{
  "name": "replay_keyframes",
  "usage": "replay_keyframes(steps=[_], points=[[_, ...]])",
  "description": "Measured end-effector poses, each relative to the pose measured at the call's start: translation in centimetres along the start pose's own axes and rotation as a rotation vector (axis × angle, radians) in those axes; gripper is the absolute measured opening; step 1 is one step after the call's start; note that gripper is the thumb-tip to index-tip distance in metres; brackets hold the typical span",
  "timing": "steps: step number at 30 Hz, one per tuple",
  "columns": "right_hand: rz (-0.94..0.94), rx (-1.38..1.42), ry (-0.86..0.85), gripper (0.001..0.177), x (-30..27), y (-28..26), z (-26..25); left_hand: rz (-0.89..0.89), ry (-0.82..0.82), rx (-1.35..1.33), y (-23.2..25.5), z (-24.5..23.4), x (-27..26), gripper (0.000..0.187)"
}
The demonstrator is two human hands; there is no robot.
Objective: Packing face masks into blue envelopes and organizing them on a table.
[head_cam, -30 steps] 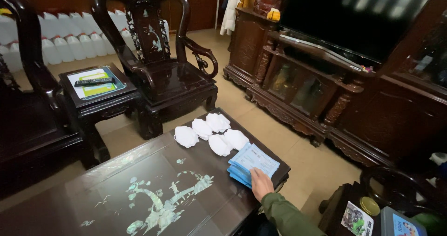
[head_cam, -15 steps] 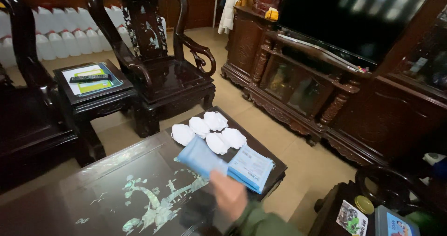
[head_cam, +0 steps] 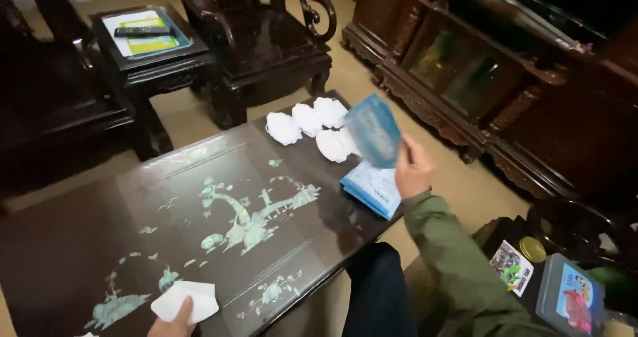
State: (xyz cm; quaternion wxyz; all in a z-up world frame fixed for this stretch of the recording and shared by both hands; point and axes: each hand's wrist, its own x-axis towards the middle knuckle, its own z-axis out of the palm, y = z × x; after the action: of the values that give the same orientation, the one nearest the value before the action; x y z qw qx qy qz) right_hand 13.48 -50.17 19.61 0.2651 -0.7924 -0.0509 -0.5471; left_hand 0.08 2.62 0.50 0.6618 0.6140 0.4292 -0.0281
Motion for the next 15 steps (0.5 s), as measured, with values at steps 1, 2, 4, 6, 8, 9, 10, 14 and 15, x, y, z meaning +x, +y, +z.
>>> replay_keyframes(steps=[1,2,4,6,8,9,10,14,15], points=[[0.002,0.005,-0.005,0.019,-1.0,1.6,-0.1,-0.003,0.006,-0.001,-1.2,-0.1,1.3,0.045],[-0.121,-0.132,-0.086,0.023,-1.9,3.1,-0.4,0.034,0.086,0.089,-2.4,-0.1,2.5,0.048],[-0.240,-0.269,-0.167,0.028,-6.6,8.0,0.0,0.073,0.164,0.182,-4.2,-0.3,4.2,0.053],[-0.230,-0.602,-0.416,0.045,-14.1,14.1,1.4,0.146,0.163,0.291,-5.1,-0.8,5.3,0.059],[-0.074,-0.508,-0.590,0.033,-16.9,12.3,1.3,0.153,0.126,0.318,-6.3,-1.1,6.9,0.055],[0.078,-0.407,-0.763,0.024,-18.3,11.3,1.4,0.154,0.088,0.342,-6.9,-1.3,7.7,0.053],[0.080,-0.401,-0.760,0.024,-18.3,10.8,1.7,0.159,0.094,0.344,-5.7,-0.9,6.4,0.053],[0.399,-0.317,-0.845,0.042,-18.1,9.4,1.2,0.110,0.157,0.110,-3.5,-0.2,3.0,0.052],[0.492,-0.292,-0.873,0.046,-17.5,9.5,1.1,0.101,0.149,0.017,-3.6,0.0,2.9,0.047]])
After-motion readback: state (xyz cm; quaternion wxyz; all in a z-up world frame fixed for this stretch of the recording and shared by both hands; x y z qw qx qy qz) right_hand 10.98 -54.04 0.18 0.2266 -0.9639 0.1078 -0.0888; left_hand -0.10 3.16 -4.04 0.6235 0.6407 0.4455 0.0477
